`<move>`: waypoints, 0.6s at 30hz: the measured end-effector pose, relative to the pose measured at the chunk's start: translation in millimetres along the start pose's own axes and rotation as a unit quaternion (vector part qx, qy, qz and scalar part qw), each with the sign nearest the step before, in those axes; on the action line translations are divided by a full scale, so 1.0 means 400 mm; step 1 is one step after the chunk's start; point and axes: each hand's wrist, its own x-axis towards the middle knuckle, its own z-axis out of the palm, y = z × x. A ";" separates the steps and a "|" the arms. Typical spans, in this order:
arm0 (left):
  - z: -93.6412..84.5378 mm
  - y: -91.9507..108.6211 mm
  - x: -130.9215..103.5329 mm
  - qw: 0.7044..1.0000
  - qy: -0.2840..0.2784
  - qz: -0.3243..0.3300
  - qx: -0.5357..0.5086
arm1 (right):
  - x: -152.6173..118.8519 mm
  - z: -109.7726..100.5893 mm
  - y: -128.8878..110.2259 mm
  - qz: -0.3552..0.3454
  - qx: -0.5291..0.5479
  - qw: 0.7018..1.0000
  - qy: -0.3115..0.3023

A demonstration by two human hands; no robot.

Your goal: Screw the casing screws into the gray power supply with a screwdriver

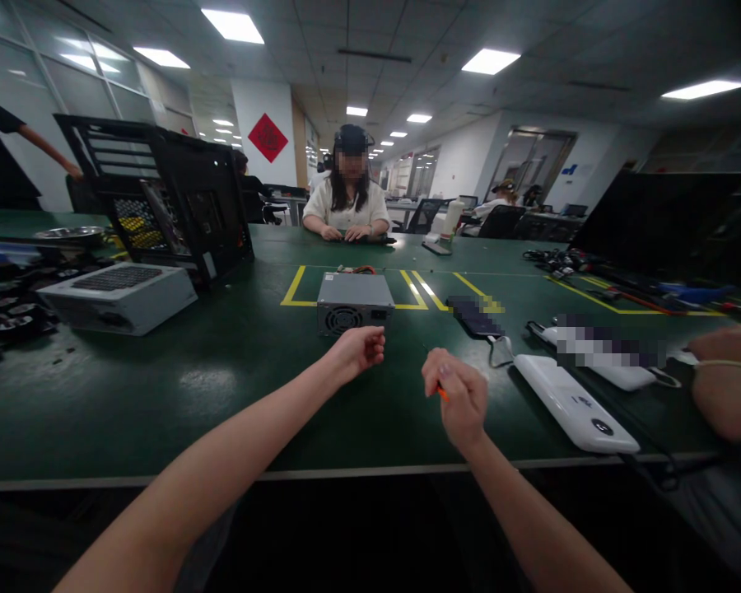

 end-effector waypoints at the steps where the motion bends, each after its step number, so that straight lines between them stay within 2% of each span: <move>1: 0.007 -0.005 0.002 1.000 -0.003 -0.010 -0.014 | -0.013 0.011 -0.016 -0.043 -0.018 0.999 -0.025; 4: 0.012 -0.019 -0.004 0.998 -0.018 -0.033 -0.044 | -0.045 0.044 -0.051 -0.130 -0.053 0.988 -0.072; 7: 0.002 -0.029 -0.017 0.997 -0.030 -0.044 -0.061 | -0.062 0.075 -0.066 -0.173 -0.056 0.978 -0.098; 11: -0.011 -0.035 -0.029 0.995 -0.047 -0.057 -0.070 | -0.073 0.099 -0.065 -0.204 -0.064 0.970 -0.118; 18: -0.011 -0.044 -0.031 0.993 -0.076 -0.062 -0.068 | -0.083 0.106 -0.052 -0.243 -0.043 0.959 -0.138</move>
